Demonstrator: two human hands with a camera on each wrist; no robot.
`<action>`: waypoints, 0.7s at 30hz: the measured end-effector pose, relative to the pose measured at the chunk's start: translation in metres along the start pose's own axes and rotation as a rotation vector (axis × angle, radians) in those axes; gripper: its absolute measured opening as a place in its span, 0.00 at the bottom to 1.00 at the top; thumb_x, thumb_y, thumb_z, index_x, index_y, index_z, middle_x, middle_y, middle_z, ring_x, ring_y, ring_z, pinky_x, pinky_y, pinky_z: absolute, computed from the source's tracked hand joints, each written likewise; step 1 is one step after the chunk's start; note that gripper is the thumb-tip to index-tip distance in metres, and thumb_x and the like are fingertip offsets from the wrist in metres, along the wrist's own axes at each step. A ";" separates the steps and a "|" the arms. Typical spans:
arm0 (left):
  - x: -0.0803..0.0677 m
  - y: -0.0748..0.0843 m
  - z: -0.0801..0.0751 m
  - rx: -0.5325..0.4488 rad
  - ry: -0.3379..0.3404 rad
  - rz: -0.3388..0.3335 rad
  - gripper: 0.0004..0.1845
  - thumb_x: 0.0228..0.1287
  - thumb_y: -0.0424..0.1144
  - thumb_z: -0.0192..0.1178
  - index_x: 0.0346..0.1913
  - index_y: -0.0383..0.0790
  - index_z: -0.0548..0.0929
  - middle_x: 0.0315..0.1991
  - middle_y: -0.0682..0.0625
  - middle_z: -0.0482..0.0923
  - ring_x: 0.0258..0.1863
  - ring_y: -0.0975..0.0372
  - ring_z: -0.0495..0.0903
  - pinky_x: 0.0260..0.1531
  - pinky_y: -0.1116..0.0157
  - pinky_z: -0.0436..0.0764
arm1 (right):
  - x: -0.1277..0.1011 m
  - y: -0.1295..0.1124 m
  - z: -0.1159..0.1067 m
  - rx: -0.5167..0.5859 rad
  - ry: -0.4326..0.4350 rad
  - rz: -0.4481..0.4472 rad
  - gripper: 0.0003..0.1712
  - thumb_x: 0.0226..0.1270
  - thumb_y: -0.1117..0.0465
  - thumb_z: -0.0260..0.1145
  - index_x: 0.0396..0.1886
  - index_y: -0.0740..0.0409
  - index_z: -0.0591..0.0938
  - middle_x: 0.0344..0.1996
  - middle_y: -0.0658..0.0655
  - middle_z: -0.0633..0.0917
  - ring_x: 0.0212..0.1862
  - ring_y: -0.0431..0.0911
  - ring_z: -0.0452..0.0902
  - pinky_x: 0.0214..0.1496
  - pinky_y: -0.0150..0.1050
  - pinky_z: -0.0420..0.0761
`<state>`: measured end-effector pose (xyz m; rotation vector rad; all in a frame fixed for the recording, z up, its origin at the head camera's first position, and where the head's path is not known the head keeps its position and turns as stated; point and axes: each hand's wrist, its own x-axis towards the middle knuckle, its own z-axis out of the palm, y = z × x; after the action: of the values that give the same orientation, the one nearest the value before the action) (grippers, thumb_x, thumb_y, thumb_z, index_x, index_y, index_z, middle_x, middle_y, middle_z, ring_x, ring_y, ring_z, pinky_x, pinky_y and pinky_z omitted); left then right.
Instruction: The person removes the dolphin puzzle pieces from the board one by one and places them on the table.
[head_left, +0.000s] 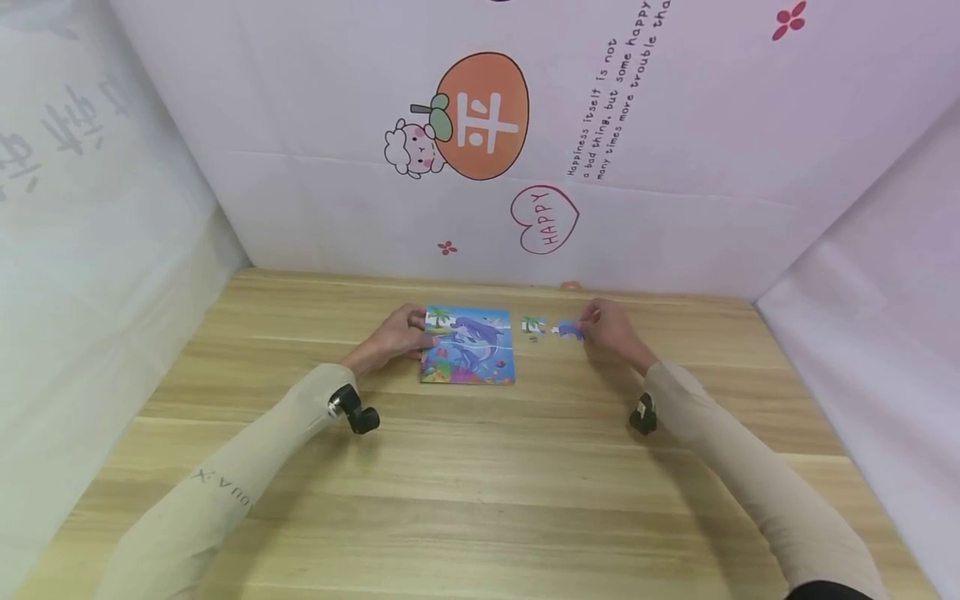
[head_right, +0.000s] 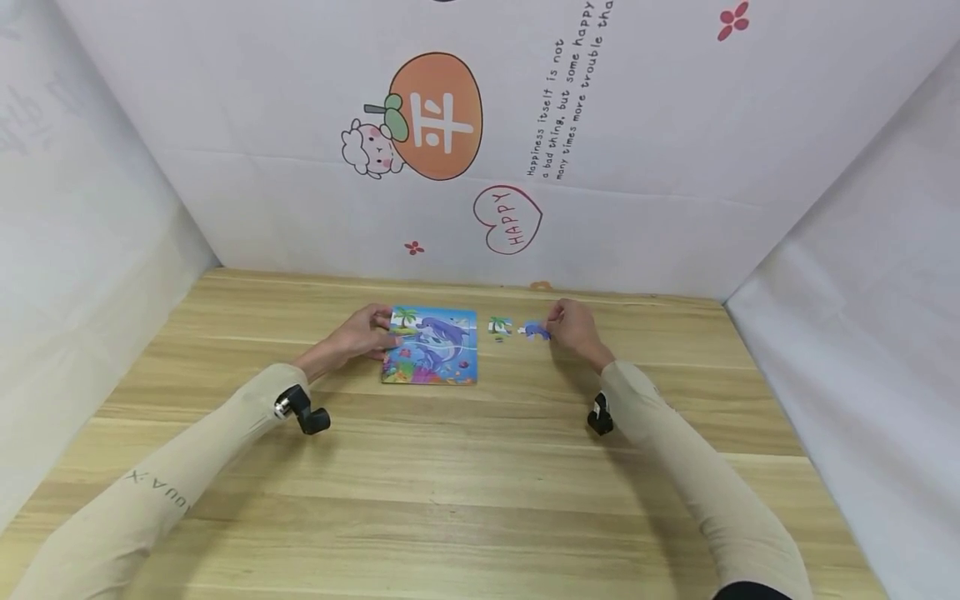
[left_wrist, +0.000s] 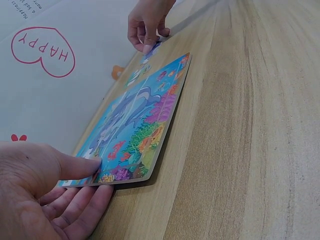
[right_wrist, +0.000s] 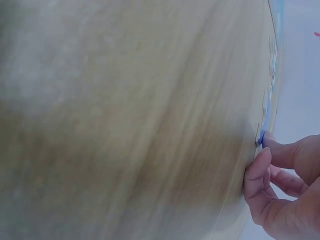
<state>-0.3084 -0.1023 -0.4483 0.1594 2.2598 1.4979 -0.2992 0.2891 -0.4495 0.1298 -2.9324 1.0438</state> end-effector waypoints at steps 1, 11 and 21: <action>0.000 -0.001 0.000 0.001 -0.001 0.001 0.39 0.71 0.31 0.66 0.78 0.31 0.58 0.68 0.32 0.66 0.52 0.49 0.80 0.44 0.65 0.91 | 0.000 0.000 0.000 0.002 0.002 -0.001 0.09 0.72 0.69 0.68 0.43 0.75 0.80 0.41 0.74 0.87 0.42 0.61 0.84 0.38 0.37 0.84; 0.003 -0.004 0.000 -0.030 -0.006 0.014 0.40 0.70 0.30 0.66 0.79 0.30 0.58 0.69 0.31 0.65 0.49 0.51 0.80 0.44 0.66 0.91 | 0.004 0.000 -0.001 -0.038 0.013 0.047 0.09 0.71 0.66 0.67 0.39 0.72 0.83 0.34 0.66 0.87 0.38 0.55 0.81 0.37 0.34 0.79; 0.000 -0.001 0.000 -0.030 -0.001 0.014 0.39 0.70 0.30 0.66 0.78 0.31 0.59 0.67 0.32 0.66 0.47 0.52 0.81 0.42 0.66 0.91 | -0.002 -0.004 -0.011 -0.070 -0.139 0.124 0.20 0.76 0.52 0.67 0.46 0.66 0.77 0.43 0.65 0.82 0.44 0.56 0.78 0.43 0.44 0.84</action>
<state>-0.3084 -0.1023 -0.4497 0.1673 2.2381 1.5380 -0.2968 0.2936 -0.4386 0.0203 -3.1337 0.9825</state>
